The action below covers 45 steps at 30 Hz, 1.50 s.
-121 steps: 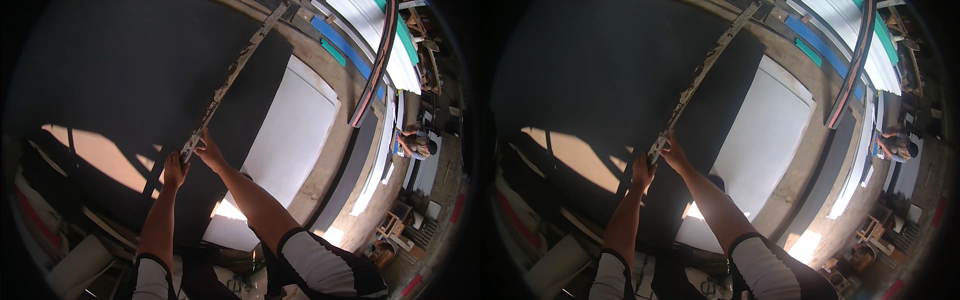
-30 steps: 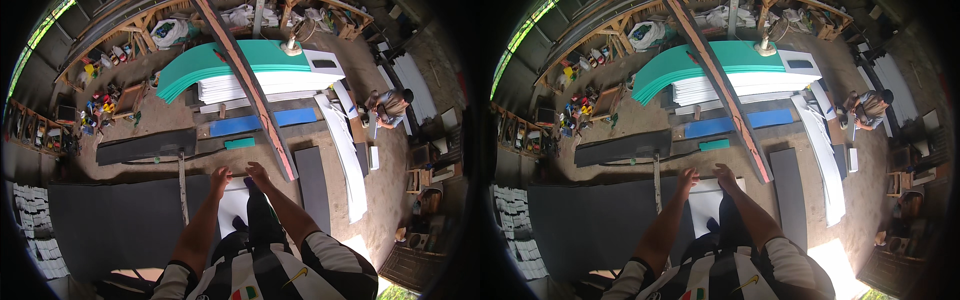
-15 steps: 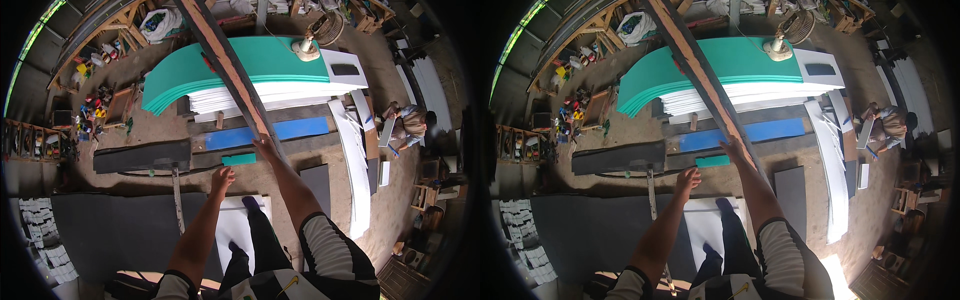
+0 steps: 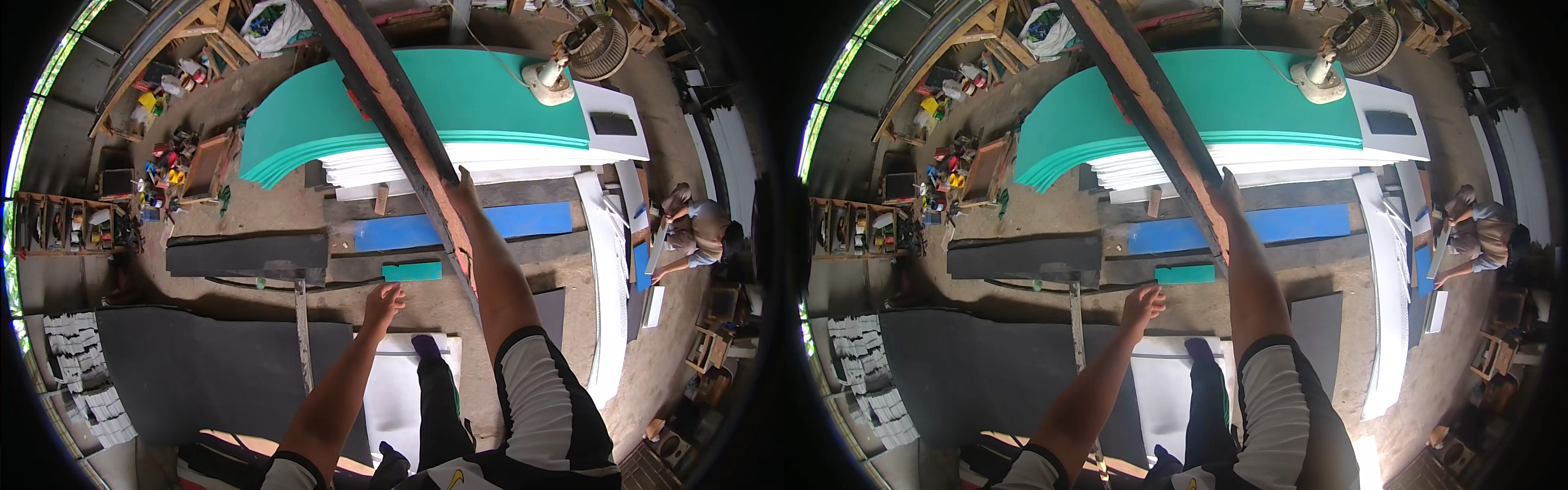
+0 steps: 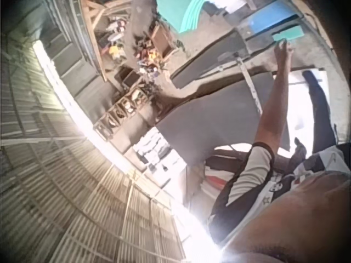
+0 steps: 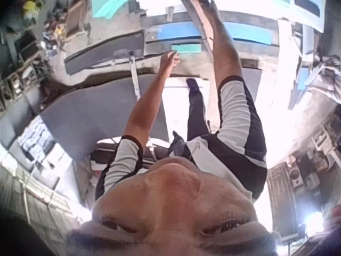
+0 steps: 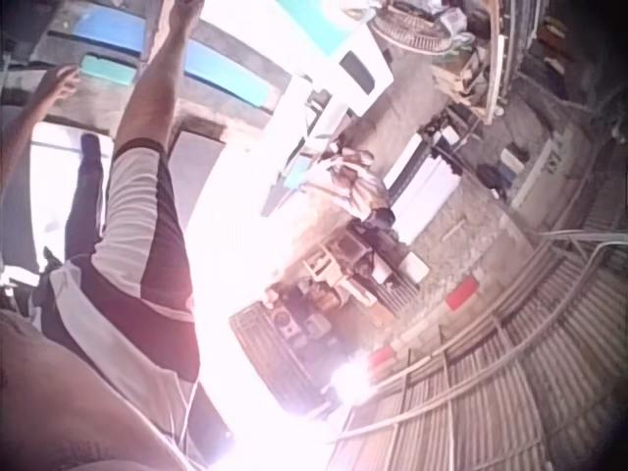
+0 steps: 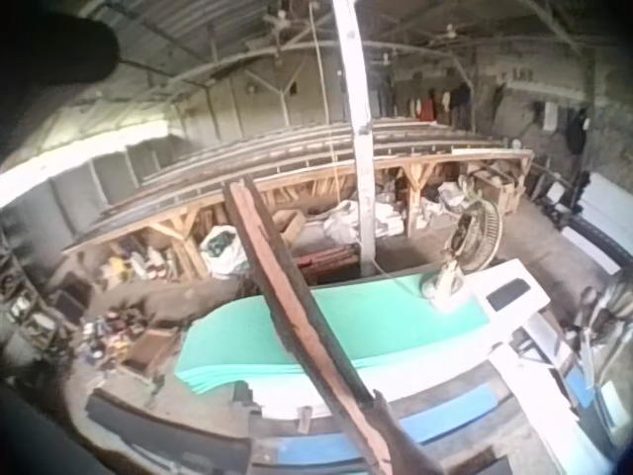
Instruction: The person handles large black and white sheets of material in a workshop, picking them up, moving them, and stacking them. They also handle a long wooden plank, placing it on a green sheet and later on a black sheet.
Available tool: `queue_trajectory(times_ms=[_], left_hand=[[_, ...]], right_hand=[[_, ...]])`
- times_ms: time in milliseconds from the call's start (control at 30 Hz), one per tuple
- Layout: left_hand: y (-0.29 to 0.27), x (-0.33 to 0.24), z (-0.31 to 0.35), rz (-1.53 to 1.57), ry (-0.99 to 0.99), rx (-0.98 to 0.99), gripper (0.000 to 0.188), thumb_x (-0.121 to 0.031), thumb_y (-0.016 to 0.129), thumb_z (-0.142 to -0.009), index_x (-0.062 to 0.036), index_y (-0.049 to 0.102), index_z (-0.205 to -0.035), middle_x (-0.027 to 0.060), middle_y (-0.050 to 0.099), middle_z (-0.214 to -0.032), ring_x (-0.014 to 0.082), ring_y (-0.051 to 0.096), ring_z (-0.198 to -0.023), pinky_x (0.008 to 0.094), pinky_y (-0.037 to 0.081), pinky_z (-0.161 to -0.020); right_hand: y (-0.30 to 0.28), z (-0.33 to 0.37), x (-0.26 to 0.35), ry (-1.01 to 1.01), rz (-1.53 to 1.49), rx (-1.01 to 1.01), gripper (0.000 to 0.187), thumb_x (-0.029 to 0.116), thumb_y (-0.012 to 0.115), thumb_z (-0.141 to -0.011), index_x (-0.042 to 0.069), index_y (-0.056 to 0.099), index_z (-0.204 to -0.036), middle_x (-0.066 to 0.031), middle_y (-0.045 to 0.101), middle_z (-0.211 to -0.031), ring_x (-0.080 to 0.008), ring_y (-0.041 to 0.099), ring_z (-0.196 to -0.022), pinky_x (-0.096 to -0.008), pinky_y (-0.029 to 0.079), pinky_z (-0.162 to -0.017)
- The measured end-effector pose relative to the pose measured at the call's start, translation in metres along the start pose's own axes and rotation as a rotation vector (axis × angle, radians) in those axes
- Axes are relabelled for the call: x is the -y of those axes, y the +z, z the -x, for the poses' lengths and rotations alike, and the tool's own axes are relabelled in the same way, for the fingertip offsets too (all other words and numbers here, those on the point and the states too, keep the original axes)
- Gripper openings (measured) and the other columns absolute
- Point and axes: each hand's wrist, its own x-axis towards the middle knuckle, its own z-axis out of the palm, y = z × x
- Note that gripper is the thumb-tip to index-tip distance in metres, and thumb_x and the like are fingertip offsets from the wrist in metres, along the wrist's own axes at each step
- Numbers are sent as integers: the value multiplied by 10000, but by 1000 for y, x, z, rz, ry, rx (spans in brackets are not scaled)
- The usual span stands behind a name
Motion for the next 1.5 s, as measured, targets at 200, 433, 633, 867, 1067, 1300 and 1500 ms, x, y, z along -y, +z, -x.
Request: queue_trajectory(times_ms=[200, 433, 633, 867, 1067, 1300, 1500], left_hand=[[5, -20, -43, -7, 17, 4, 457, -421, 632, -1007, -86, 632, -1318, 86, 730, -1108, 162, 704, -876, 322, 526, -796], [31, -55, -36, 16, 148, 11, 518, -429, 676, -983, -81, 591, -1357, 103, 683, -1218, 186, 660, -1018, 332, 507, -864], [48, -134, 23, 71, 372, -216, 967, -487, 823, -849, 24, 360, -1527, 260, 506, -1398, 287, 560, -1248, 416, 495, -979], [-8, -157, 88, -138, 531, -571, 802, -456, 842, -811, 47, 484, -1323, 180, 648, -1091, 285, 683, -991, 374, 549, -834], [-89, -145, 176, -211, 346, -802, 501, -357, 774, -832, 43, 600, -1078, 251, 725, -911, 397, 741, -881, 455, 567, -750], [-183, -44, 250, 97, 283, -979, 434, -330, 714, -878, 84, 626, -979, 301, 707, -886, 445, 722, -925, 492, 554, -769], [-226, 72, 317, 493, 378, -1090, 393, -224, 712, -877, 103, 632, -1081, 283, 726, -936, 364, 743, -925, 422, 554, -811]], right_hand=[[-1, -2, 10, -64, -11, 51, 587, 394, 754, -882, 55, 567, -1323, -217, 661, -1233, -395, 635, -1175, -498, 498, -954], [-23, 60, 30, -109, -157, -52, 436, 301, 832, -805, 32, 656, -1101, -200, 737, -981, -382, 715, -956, -459, 533, -799], [-39, 181, 114, -257, -177, -104, 293, 208, 796, -815, 49, 579, -932, -157, 673, -871, -408, 674, -826, -466, 516, -705], [-21, 301, 199, -562, -148, -91, 88, 80, 659, -826, 81, 581, -866, -104, 580, -819, -364, 629, -746, -487, 495, -620], [10, 382, 244, -792, -23, 5, 121, 161, 685, -804, 107, 582, -839, -90, 554, -802, -330, 637, -731, -457, 522, -623], [10, 488, 273, -1097, 76, 332, 483, 297, 836, -774, 81, 604, -1139, -143, 598, -1098, -375, 620, -990, -498, 521, -818], [0, 600, 159, -679, 15, 976, 293, 234, 811, -886, 27, 639, -1002, -97, 647, -839, -209, 647, -748, -340, 523, -656]])
